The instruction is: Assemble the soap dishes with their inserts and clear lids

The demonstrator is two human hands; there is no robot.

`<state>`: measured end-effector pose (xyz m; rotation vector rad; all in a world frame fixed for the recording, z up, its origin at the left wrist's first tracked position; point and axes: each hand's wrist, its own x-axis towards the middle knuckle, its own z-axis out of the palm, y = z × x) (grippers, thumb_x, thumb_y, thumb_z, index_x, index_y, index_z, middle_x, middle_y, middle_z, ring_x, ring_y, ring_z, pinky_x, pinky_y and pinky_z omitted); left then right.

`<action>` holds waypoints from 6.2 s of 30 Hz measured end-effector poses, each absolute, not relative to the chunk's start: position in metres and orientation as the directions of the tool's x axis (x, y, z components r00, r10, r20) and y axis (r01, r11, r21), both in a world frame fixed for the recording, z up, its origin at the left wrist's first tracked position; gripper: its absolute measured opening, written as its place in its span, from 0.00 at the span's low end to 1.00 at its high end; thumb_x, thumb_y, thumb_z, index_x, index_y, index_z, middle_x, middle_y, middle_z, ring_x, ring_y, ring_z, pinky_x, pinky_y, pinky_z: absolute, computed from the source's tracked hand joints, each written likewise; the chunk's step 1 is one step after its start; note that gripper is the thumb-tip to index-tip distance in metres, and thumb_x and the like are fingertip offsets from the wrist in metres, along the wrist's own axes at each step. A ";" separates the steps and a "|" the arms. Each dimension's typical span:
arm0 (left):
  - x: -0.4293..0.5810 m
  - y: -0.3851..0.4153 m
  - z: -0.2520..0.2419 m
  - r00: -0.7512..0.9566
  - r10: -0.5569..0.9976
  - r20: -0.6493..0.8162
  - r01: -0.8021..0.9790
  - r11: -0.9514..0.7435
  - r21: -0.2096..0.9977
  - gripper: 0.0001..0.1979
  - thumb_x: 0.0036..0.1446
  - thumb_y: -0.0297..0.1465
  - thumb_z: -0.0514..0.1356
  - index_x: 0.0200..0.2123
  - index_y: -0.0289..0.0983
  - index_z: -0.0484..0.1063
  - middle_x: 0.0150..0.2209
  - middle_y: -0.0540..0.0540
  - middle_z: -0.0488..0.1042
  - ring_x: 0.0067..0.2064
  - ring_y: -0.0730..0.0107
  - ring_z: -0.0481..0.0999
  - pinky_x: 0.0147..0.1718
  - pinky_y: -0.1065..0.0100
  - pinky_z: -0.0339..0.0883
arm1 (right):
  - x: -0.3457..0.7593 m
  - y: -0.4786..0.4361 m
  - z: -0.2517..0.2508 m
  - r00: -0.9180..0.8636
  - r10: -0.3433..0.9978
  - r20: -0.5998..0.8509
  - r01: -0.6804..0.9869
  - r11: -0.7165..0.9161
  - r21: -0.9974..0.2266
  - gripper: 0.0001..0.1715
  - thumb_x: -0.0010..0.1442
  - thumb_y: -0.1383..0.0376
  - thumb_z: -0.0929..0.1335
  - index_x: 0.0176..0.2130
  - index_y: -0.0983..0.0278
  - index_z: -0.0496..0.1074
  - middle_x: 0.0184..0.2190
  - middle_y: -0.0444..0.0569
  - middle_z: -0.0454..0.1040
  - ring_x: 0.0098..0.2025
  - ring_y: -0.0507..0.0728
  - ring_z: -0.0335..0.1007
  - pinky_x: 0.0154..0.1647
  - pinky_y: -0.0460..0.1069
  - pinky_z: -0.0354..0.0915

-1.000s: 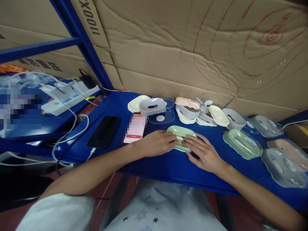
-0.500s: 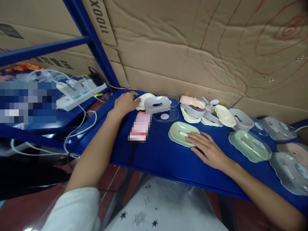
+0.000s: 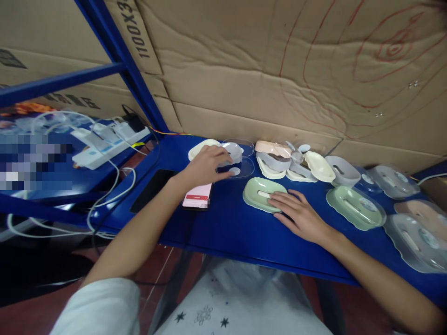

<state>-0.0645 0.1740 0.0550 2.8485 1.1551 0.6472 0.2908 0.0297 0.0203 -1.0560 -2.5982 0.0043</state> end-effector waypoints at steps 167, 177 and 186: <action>-0.023 0.096 0.059 0.920 0.295 0.257 0.223 -0.935 0.276 0.04 0.71 0.30 0.64 0.46 0.39 0.78 0.45 0.45 0.82 0.49 0.61 0.81 0.53 0.61 0.72 | 0.314 0.023 0.059 -0.522 0.594 0.612 0.648 0.743 -0.168 0.29 0.66 0.65 0.76 0.64 0.58 0.72 0.56 0.54 0.81 0.59 0.65 0.78 0.62 0.63 0.71; -0.026 0.095 0.063 0.877 0.287 0.386 0.201 -0.948 0.247 0.16 0.70 0.44 0.65 0.35 0.39 0.75 0.37 0.45 0.80 0.39 0.63 0.79 0.40 0.63 0.71 | 0.296 0.017 0.050 -0.585 0.593 0.554 0.641 0.756 -0.132 0.25 0.68 0.62 0.74 0.62 0.58 0.74 0.57 0.52 0.81 0.60 0.63 0.78 0.63 0.61 0.71; -0.043 0.115 0.077 0.859 0.484 0.167 0.331 -0.773 0.541 0.20 0.61 0.41 0.73 0.52 0.42 0.74 0.45 0.46 0.81 0.43 0.62 0.81 0.44 0.65 0.71 | 0.279 0.017 0.028 -0.666 0.539 0.516 0.580 0.809 -0.096 0.21 0.71 0.63 0.72 0.61 0.61 0.73 0.58 0.55 0.80 0.63 0.62 0.75 0.65 0.63 0.69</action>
